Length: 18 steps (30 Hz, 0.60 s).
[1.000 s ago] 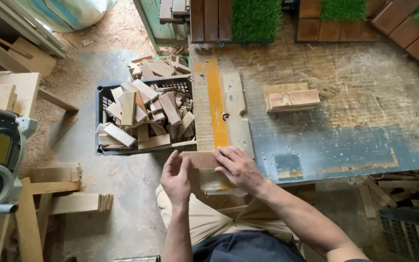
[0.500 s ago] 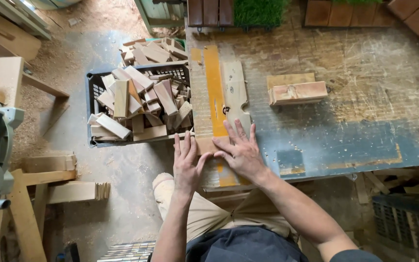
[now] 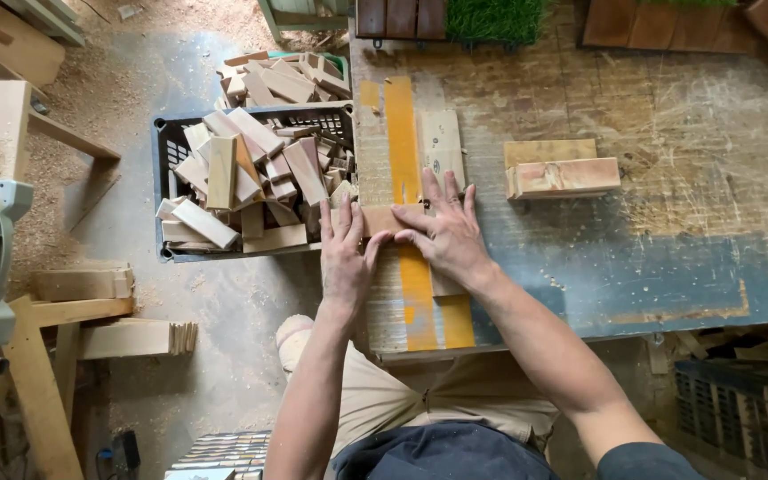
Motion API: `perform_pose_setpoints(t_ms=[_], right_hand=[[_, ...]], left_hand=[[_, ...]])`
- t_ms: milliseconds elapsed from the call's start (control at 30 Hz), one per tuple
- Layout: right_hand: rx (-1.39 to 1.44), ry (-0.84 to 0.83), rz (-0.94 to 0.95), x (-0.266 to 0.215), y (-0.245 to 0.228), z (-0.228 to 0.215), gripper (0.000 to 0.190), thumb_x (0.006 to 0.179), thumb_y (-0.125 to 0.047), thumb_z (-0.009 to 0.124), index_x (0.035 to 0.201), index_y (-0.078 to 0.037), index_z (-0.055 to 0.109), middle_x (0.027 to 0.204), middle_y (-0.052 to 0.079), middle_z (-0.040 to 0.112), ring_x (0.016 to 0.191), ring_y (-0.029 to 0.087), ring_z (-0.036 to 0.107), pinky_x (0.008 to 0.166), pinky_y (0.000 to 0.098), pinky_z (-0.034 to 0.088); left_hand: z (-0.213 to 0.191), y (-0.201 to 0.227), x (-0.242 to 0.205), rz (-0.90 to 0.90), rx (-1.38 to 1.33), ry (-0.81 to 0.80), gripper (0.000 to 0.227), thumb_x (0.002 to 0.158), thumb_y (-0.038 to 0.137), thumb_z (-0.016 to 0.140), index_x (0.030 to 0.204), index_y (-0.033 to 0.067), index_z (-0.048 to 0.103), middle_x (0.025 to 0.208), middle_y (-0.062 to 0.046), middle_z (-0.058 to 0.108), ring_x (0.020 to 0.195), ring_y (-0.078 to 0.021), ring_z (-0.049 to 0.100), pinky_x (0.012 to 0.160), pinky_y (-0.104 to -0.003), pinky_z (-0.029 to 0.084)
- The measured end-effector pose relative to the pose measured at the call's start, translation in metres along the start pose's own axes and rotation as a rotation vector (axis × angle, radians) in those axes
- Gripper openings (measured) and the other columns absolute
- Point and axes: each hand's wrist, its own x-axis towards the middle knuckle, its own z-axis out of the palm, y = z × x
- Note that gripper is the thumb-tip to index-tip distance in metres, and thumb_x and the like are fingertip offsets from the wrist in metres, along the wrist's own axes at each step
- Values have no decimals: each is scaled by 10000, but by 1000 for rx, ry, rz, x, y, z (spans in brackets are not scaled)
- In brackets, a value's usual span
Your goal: The person is sorting and stacking small wooden blocks from a plastic crate onto a workbench, inspecting each piece individually.
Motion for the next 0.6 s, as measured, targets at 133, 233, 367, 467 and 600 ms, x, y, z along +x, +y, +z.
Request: perform_pose_setpoints(t_ms=[133,233,367,467,600], right_hand=[[-2,-8,8,13,3,-1,471,930,-648,566,1356,-458,629,1687,117,224,1540,435,121,1188,719,96],[-6,-7,22,22,4,-2,472,930,-649,564,1370,-483,608,1677,137,236,1530,461,132,1189,713,91],[-8,-2,34,23,7,2,472,925,-661,562,1369,-506,598,1675,136,245,1529,467,129,1191,711,84],[-3,8,30,30,11,4,465,922,-657,573,1362,-511,604,1674,130,250,1528,470,123,1191,710,80],[11,-11,50,38,10,-1,453,925,-645,582,1354,-503,614,1668,141,267,1523,486,115,1196,702,71]], left_hand=[[6,-3,13,-5,5,2,692,929,503,721,1423,38,582,1554,-126,495,1462,-490,341,1102,-653,394],[10,-8,22,3,12,2,685,923,484,735,1412,26,588,1564,-138,479,1464,-496,331,1154,-606,372],[12,-8,23,-2,7,-3,687,922,484,740,1404,19,592,1565,-140,475,1464,-491,330,1184,-567,365],[13,-9,30,-8,4,6,683,914,482,749,1385,8,607,1563,-140,478,1467,-485,328,1200,-545,353],[19,-14,37,-4,44,-12,693,924,523,723,1388,22,608,1558,-132,483,1451,-493,347,1171,-593,381]])
